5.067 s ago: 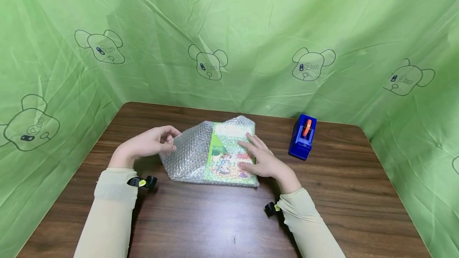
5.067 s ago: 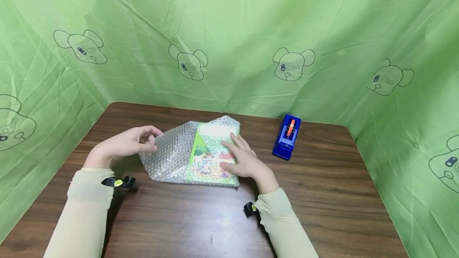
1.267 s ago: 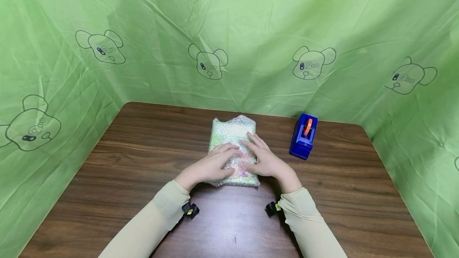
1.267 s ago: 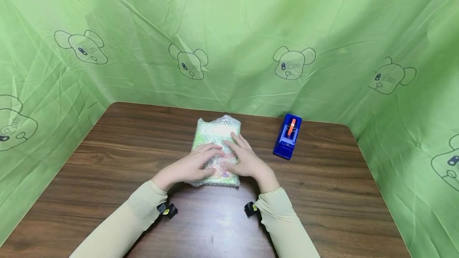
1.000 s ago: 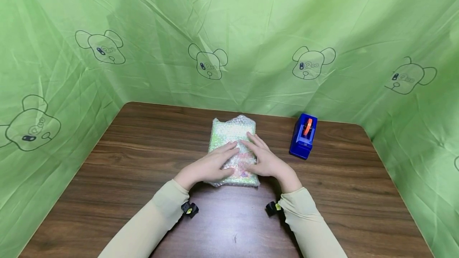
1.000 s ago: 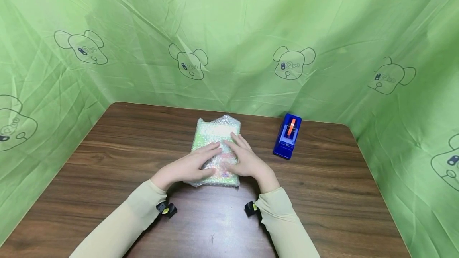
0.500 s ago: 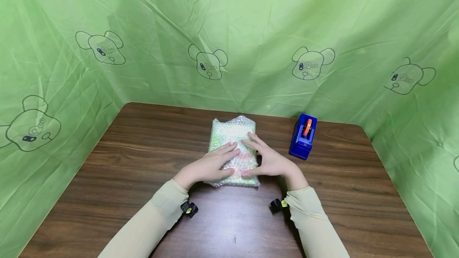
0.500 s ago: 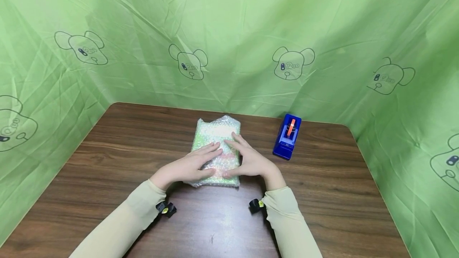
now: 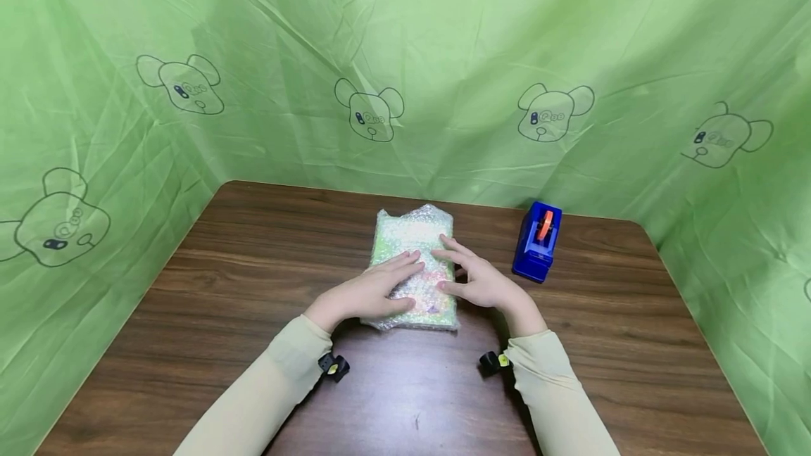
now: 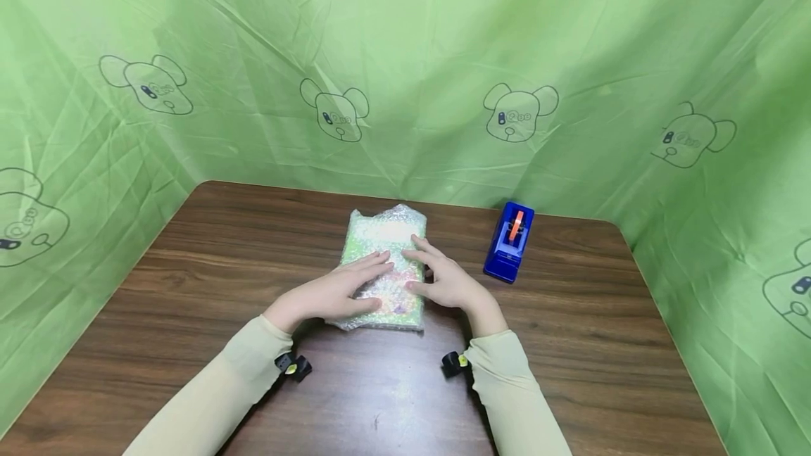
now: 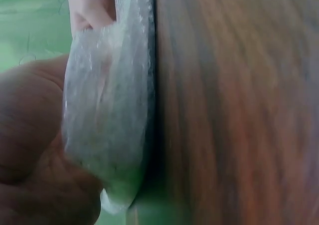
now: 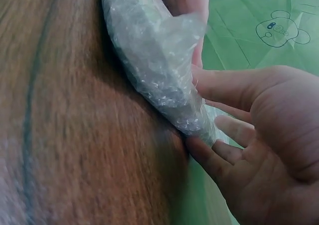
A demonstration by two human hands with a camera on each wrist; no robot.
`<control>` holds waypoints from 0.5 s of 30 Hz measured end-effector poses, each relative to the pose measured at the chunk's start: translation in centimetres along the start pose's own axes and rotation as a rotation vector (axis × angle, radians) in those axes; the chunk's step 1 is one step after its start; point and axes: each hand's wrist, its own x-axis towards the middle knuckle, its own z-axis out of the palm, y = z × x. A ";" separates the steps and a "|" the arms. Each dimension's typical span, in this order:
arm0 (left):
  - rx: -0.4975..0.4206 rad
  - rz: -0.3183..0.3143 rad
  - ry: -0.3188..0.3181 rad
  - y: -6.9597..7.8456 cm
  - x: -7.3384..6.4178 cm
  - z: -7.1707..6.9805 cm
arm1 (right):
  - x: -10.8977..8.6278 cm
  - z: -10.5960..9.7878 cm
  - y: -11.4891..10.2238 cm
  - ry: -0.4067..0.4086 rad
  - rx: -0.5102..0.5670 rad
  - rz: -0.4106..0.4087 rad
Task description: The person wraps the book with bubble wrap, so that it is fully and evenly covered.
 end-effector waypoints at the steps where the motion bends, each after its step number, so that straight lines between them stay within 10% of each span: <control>1: -0.011 0.003 -0.002 -0.1 0.0 -0.1 | 0.0 0.0 0.0 -0.002 -0.003 0.005; 15: 0.066 -0.018 0.041 -1.5 -0.4 -0.7 | -0.1 -0.1 -0.3 -0.028 0.023 0.012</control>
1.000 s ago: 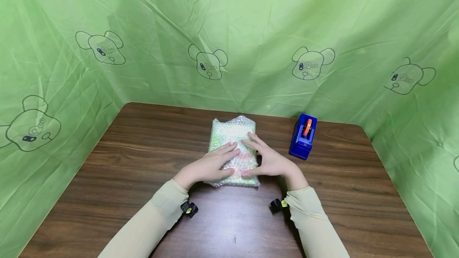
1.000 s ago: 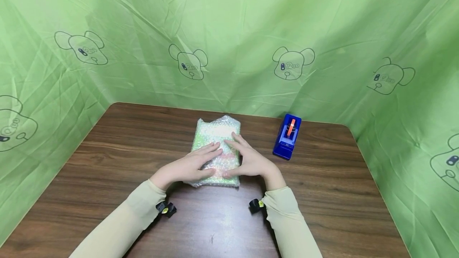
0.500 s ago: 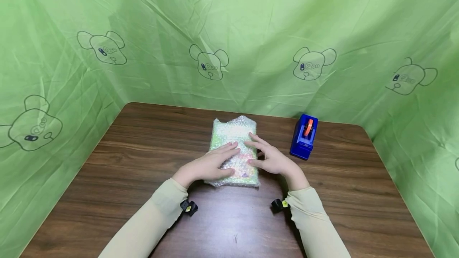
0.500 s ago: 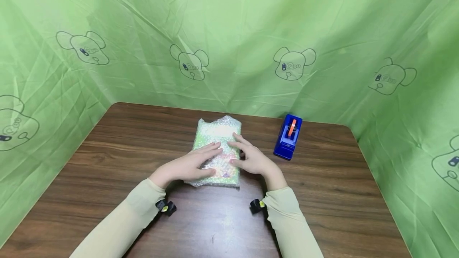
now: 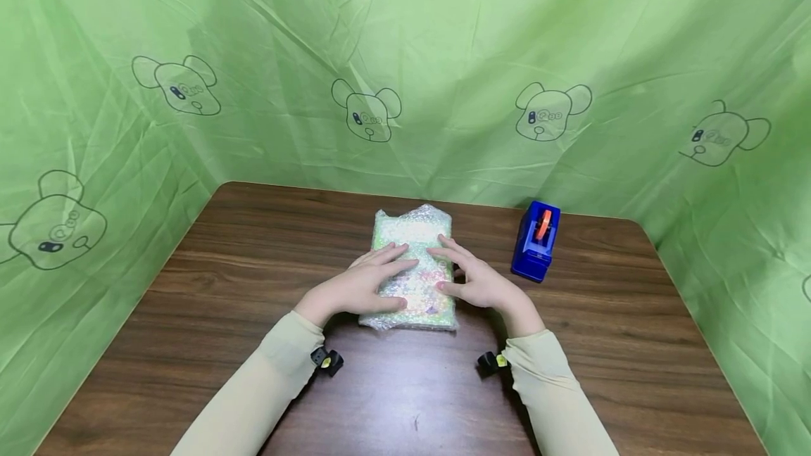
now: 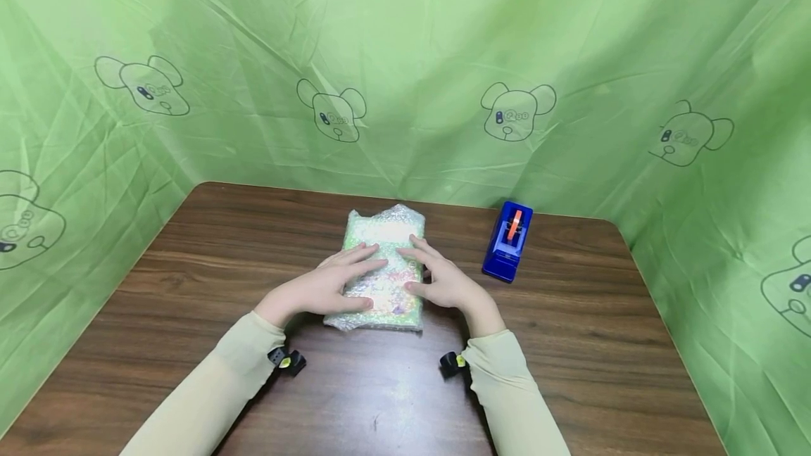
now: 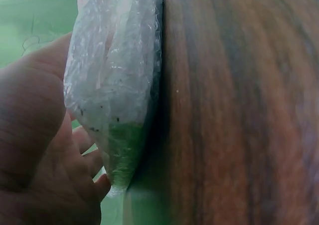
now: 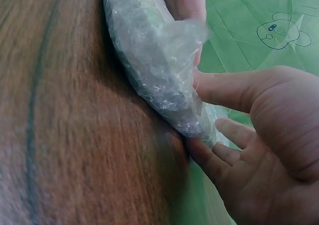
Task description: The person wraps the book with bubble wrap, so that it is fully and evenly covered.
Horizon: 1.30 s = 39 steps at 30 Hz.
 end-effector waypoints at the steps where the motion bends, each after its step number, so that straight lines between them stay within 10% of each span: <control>1: 0.004 0.001 -0.005 0.0 0.0 0.0 | 0.0 0.0 0.0 -0.001 -0.001 -0.005; 39: 0.034 0.034 0.010 -0.7 0.1 0.4 | 0.1 0.0 -0.4 -0.011 -0.049 0.024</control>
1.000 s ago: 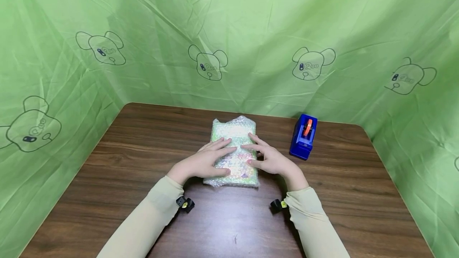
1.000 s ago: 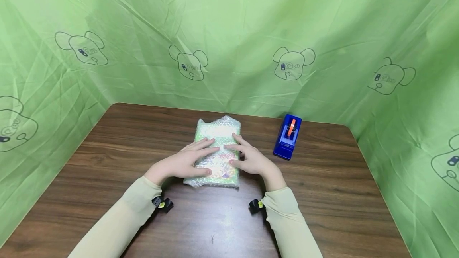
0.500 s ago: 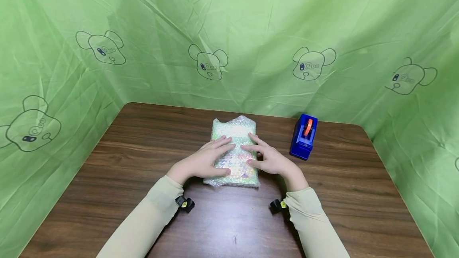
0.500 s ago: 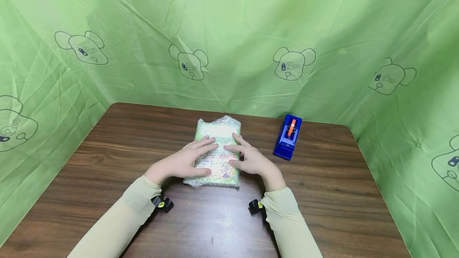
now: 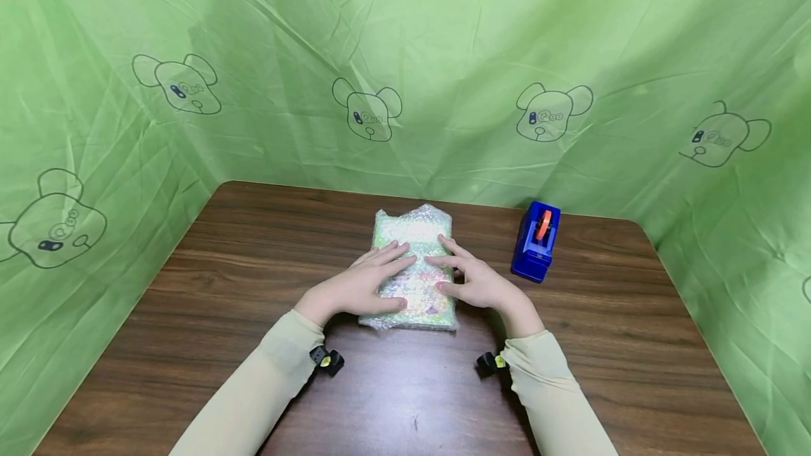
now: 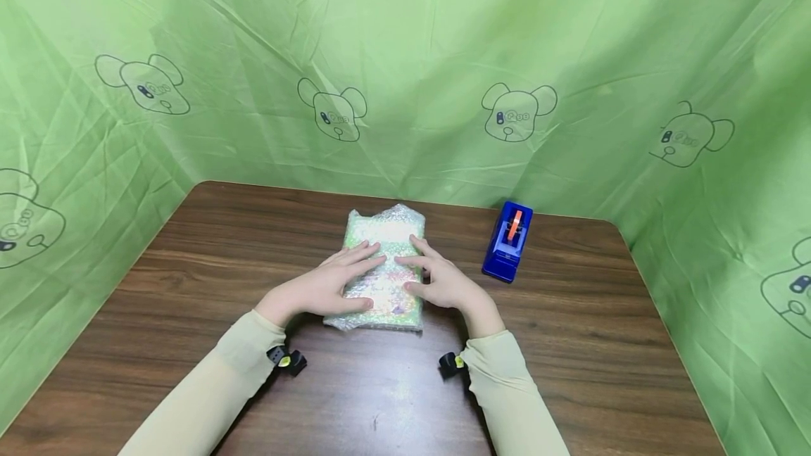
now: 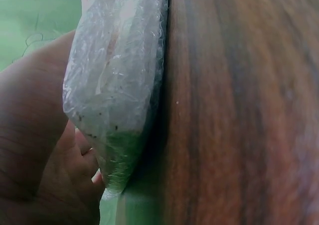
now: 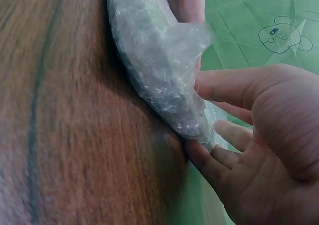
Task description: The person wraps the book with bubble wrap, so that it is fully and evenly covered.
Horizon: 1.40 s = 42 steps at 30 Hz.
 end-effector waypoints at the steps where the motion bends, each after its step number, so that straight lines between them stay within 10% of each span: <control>1: -0.003 -0.003 -0.004 -0.1 0.0 0.0 | 0.0 0.0 0.0 -0.002 0.002 0.000; 23: -0.041 -0.003 -0.021 -0.3 0.0 0.1 | -0.4 -0.2 -0.7 0.023 -0.031 0.005; 42: -0.035 -0.002 -0.030 -0.6 0.1 0.2 | -5.4 -4.5 -1.8 0.212 0.028 0.018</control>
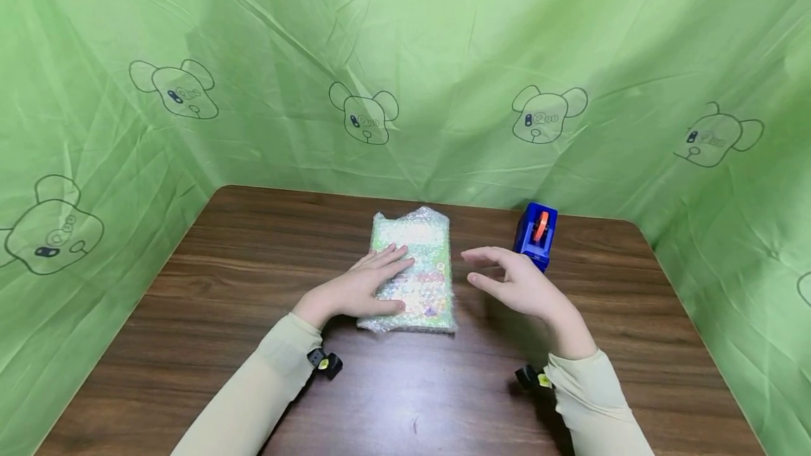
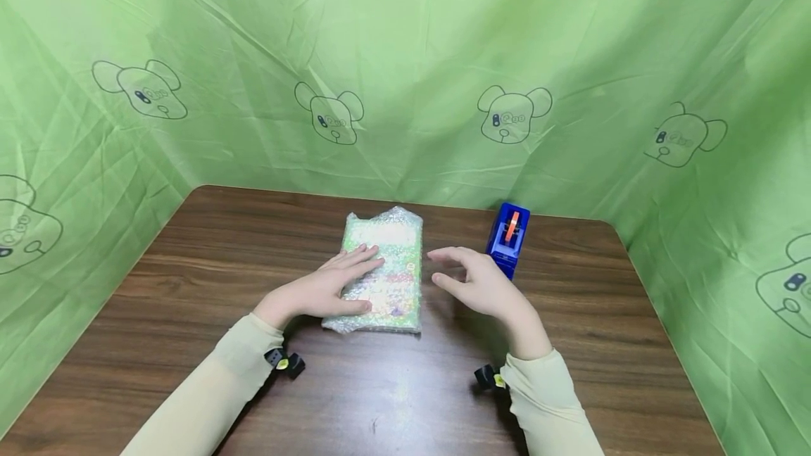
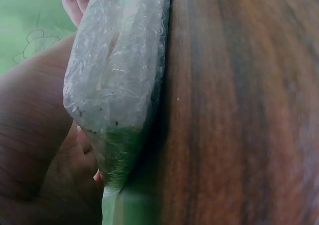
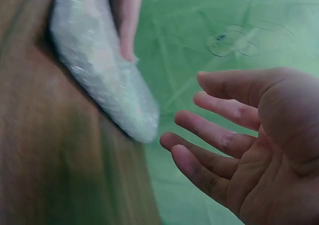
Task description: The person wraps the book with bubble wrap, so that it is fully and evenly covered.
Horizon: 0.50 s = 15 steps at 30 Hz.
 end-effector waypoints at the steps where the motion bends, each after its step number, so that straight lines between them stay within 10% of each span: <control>1: 0.001 0.000 -0.001 0.0 0.0 0.0 | -0.2 -0.4 0.0 0.012 0.000 -0.001; 15: 0.001 0.000 -0.005 0.5 -0.2 -0.3 | -2.5 -5.2 0.3 0.148 -0.019 0.093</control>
